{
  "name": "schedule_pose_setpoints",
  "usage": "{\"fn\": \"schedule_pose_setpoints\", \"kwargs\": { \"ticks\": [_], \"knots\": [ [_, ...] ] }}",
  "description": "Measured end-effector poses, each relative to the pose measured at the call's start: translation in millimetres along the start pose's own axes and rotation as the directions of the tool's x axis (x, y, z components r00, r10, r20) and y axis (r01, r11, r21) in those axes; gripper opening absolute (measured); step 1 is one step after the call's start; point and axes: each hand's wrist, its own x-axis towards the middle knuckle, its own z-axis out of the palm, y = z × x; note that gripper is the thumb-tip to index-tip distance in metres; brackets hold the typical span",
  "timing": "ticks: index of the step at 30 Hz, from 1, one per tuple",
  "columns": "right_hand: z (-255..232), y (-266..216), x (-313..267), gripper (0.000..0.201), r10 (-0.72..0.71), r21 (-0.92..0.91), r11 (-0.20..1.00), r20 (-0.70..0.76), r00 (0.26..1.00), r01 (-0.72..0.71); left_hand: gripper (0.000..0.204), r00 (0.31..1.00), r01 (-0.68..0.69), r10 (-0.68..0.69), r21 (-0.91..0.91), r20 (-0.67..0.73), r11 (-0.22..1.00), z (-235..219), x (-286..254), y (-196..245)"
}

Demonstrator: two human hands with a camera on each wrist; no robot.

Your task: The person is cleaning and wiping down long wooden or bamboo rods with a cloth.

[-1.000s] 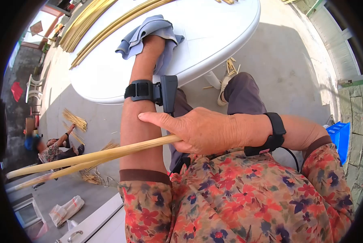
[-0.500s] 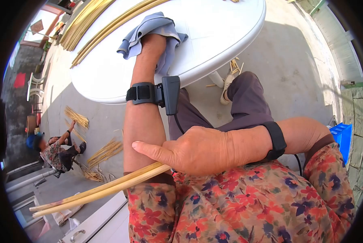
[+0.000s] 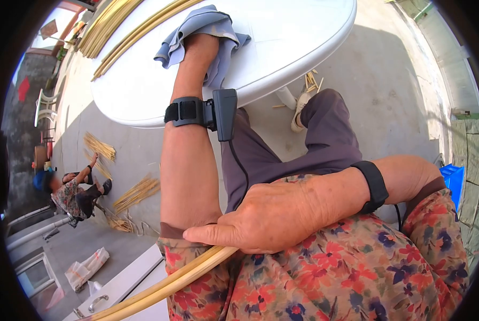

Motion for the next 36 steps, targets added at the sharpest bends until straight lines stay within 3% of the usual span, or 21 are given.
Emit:
{"fn": "schedule_pose_setpoints", "kwargs": {
  "ticks": [4,6,10,12,16,18,19,20,21,26,28,32,34,36],
  "knots": [
    [1.6,0.2,1.6,0.059,-0.01,0.098,0.995,-0.059,0.998,0.015,0.032,1.0,0.001,-0.001,-0.001,0.0,1.0,-0.4,-0.9,-0.3],
    [-7.0,-2.7,3.2,0.058,0.091,0.179,0.977,0.13,0.987,-0.114,0.033,1.0,0.006,-0.006,-0.007,0.006,1.0,-1.1,-1.1,-0.7],
    [-7.5,-3.7,5.1,0.056,0.116,0.243,0.958,0.164,0.98,-0.154,0.035,1.0,0.021,-0.021,-0.022,0.019,1.0,-1.8,-1.3,0.2],
    [-2.9,-2.4,4.9,0.054,0.062,0.228,0.972,0.016,0.998,-0.064,0.035,0.999,0.026,-0.025,-0.026,0.025,0.999,-2.6,-1.5,1.1],
    [-0.3,-2.3,3.9,0.051,0.052,0.186,0.981,-0.024,0.998,-0.047,0.037,0.996,0.061,-0.056,-0.073,0.063,0.995,-1.9,-0.8,1.5],
    [-3.4,-3.9,5.5,0.052,-0.02,-0.023,1.0,-0.132,0.991,0.017,0.037,0.993,0.092,-0.081,-0.12,0.089,0.989,7.0,1.9,-5.1],
    [-4.6,-4.8,5.9,0.052,-0.021,-0.024,1.0,-0.134,0.991,0.018,0.034,0.999,-0.046,0.045,0.198,0.01,0.979,28.2,4.8,-25.1],
    [-5.9,-5.7,6.0,0.04,0.011,-0.058,0.998,-0.186,0.983,-0.022,0.031,0.982,-0.151,0.19,0.503,-0.025,0.851,29.2,5.4,-29.1],
    [-7.0,-6.3,6.2,0.031,0.04,-0.089,0.994,-0.238,0.97,-0.063,0.031,0.977,-0.144,0.179,0.264,-0.112,0.954,29.5,3.1,-34.5],
    [-10.1,-9.9,15.8,0.027,0.11,-0.068,0.989,-0.284,0.952,-0.135,0.031,0.997,-0.067,0.07,0.14,-0.017,0.988,14.2,5.4,-23.8],
    [-9.3,-10.5,18.1,0.025,0.135,-0.034,0.988,-0.278,0.951,-0.15,0.032,0.996,0.071,-0.072,0.019,0.054,0.997,7.9,4.2,-18.2],
    [-7.1,-14.3,23.1,0.022,0.132,0.039,0.991,-0.306,0.943,-0.126,0.03,1.0,-0.021,0.02,0.045,0.018,0.999,14.2,10.3,-26.5],
    [-7.5,-15.1,21.8,0.021,0.087,0.128,0.99,-0.224,0.971,-0.059,0.03,0.999,-0.048,0.047,0.045,0.005,0.998,16.5,10.1,-28.6],
    [-7.2,-18.2,22.9,0.019,0.002,0.133,0.991,-0.245,0.97,0.031,0.03,0.998,-0.065,0.065,0.04,-0.003,0.997,18.4,9.3,-31.7]
  ]
}}
